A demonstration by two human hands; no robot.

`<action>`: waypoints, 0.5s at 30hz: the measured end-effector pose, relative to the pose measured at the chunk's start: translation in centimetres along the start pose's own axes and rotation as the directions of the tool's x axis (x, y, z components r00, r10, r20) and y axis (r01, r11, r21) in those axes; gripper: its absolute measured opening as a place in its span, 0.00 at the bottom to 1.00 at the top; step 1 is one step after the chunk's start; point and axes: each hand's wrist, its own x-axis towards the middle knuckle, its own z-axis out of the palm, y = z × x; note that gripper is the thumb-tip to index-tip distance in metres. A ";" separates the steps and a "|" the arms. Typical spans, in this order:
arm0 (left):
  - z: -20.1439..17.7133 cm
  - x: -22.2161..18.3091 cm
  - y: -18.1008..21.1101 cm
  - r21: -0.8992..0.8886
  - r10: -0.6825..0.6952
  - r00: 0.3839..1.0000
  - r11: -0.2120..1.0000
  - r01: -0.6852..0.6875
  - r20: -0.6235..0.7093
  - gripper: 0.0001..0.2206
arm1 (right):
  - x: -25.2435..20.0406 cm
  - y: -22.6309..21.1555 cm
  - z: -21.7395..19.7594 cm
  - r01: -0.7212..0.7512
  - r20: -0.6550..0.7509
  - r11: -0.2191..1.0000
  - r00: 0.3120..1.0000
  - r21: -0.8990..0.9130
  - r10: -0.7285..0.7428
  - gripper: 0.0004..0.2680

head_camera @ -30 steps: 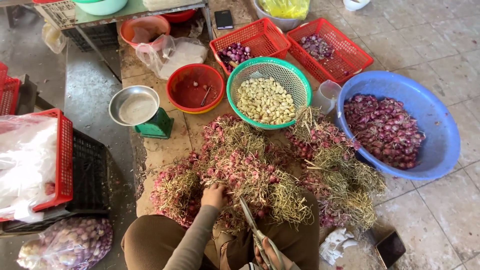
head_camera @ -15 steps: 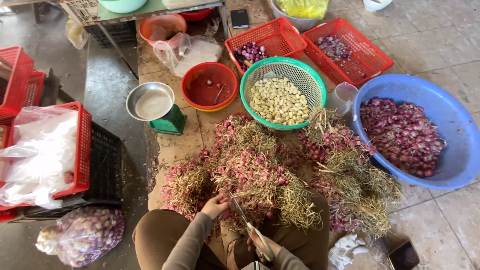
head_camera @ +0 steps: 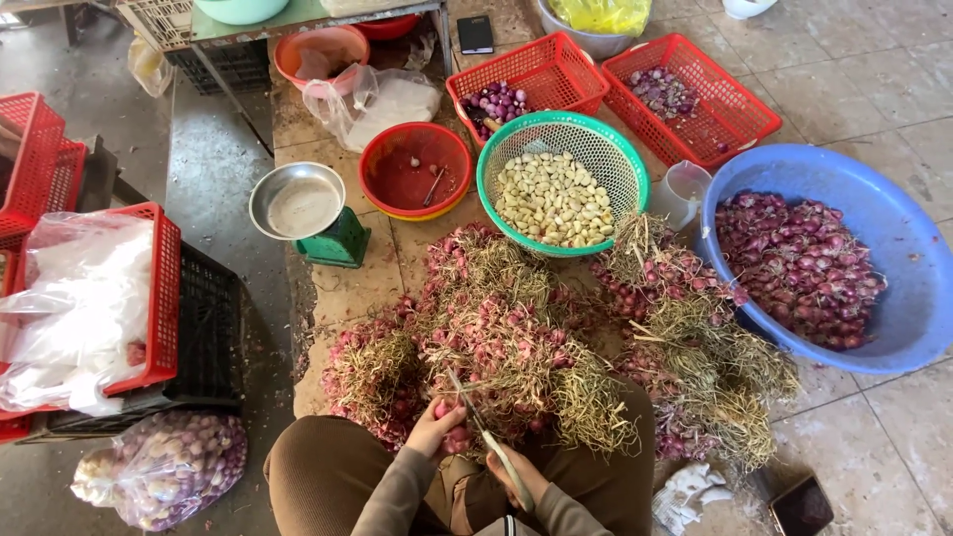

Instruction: Trimming shallot bulbs from their dried stalks using scissors in a processing area.

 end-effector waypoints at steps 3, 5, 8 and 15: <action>-2.0 -0.5 -0.4 -0.120 0.051 0.981 0.992 -0.029 0.185 0.08 | -2.2 -2.6 1.5 -0.064 0.080 0.960 0.996 0.271 0.043 0.26; -3.0 -1.3 -0.3 -0.212 0.083 0.943 0.977 -0.014 0.321 0.06 | -1.3 -1.6 1.1 -0.087 0.076 0.922 0.995 0.378 0.062 0.30; -2.5 -2.6 0.9 -0.302 0.165 0.969 0.948 -0.104 0.184 0.18 | 0.2 0.7 -1.7 -0.314 0.288 0.784 0.941 0.535 0.181 0.28; 17.7 -6.2 10.6 -0.196 0.109 0.992 0.976 -0.095 0.061 0.22 | -4.3 1.0 -3.5 -0.408 0.144 0.912 0.905 0.038 0.399 0.22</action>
